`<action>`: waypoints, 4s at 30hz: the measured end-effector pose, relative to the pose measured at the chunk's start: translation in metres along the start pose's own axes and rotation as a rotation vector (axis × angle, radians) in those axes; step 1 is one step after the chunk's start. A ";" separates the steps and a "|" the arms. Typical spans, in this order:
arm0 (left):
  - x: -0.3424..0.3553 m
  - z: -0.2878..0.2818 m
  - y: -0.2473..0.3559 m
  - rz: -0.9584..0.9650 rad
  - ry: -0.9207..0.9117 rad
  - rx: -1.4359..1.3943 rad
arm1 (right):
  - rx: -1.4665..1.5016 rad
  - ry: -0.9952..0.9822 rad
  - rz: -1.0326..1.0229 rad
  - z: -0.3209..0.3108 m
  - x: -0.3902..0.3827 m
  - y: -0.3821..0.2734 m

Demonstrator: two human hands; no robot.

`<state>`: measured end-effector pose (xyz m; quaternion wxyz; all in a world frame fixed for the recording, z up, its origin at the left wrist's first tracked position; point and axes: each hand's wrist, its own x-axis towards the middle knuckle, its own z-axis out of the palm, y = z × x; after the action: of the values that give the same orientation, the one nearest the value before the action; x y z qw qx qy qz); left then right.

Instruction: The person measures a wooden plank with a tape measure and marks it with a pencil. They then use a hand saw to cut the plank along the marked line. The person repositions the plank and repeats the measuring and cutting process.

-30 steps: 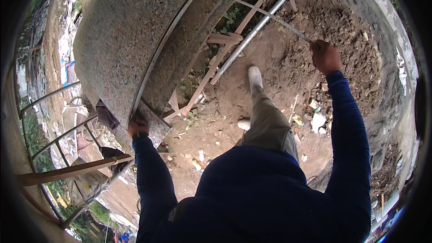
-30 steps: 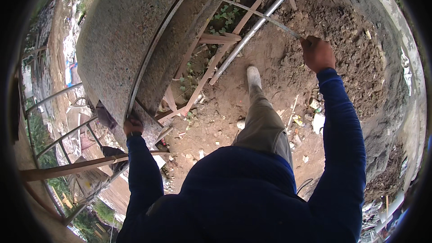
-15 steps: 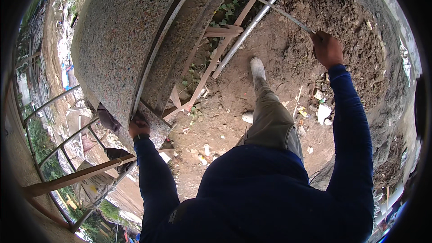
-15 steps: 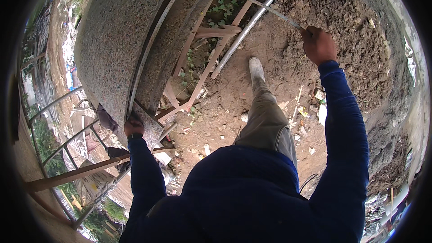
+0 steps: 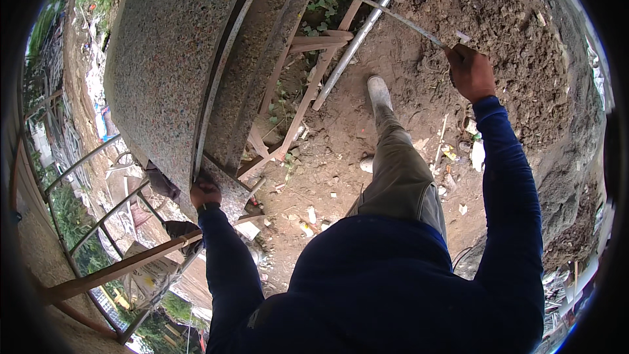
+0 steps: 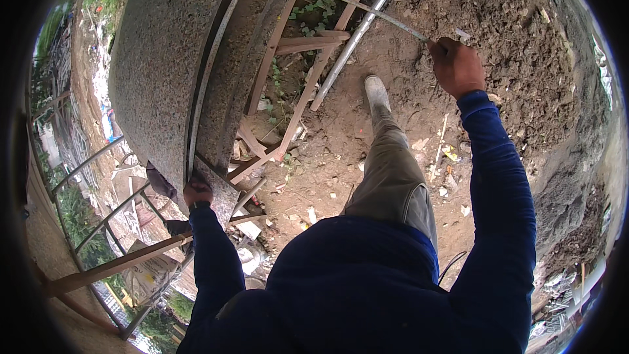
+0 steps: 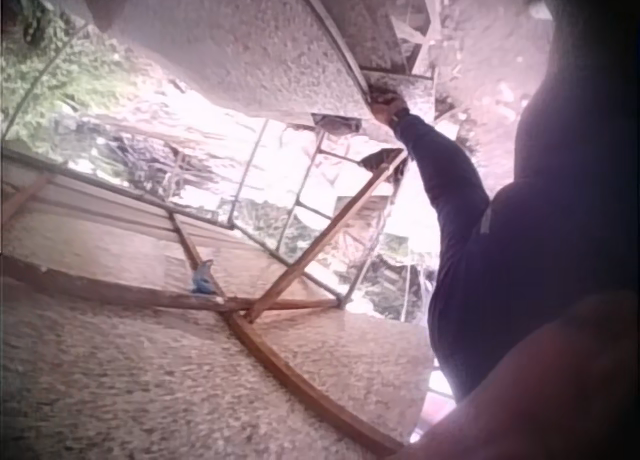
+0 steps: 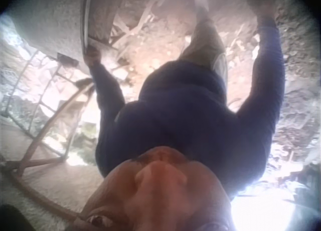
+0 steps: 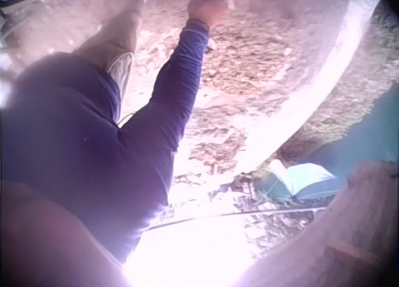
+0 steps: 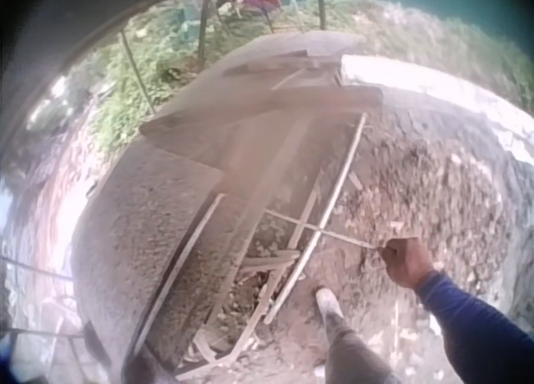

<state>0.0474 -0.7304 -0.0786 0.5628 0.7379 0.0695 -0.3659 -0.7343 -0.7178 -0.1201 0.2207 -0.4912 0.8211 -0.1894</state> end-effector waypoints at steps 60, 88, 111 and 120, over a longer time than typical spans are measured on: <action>-0.002 -0.003 0.000 0.029 0.040 -0.017 | 0.036 -0.043 -0.039 0.009 0.004 0.007; 0.004 -0.004 0.001 0.053 0.056 0.003 | 0.055 0.020 -0.109 0.008 0.002 0.006; -0.006 -0.032 -0.014 0.117 -0.034 0.027 | 0.075 -0.215 -0.077 -0.012 -0.036 0.059; -0.078 -0.059 -0.038 0.440 -0.429 0.257 | -0.068 -0.733 -0.279 -0.052 -0.160 0.078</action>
<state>-0.0011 -0.6403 -0.0540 0.5322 0.7064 -0.2583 -0.3886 -0.7523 -0.5359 -0.0895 0.4552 -0.6402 0.6188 -0.0024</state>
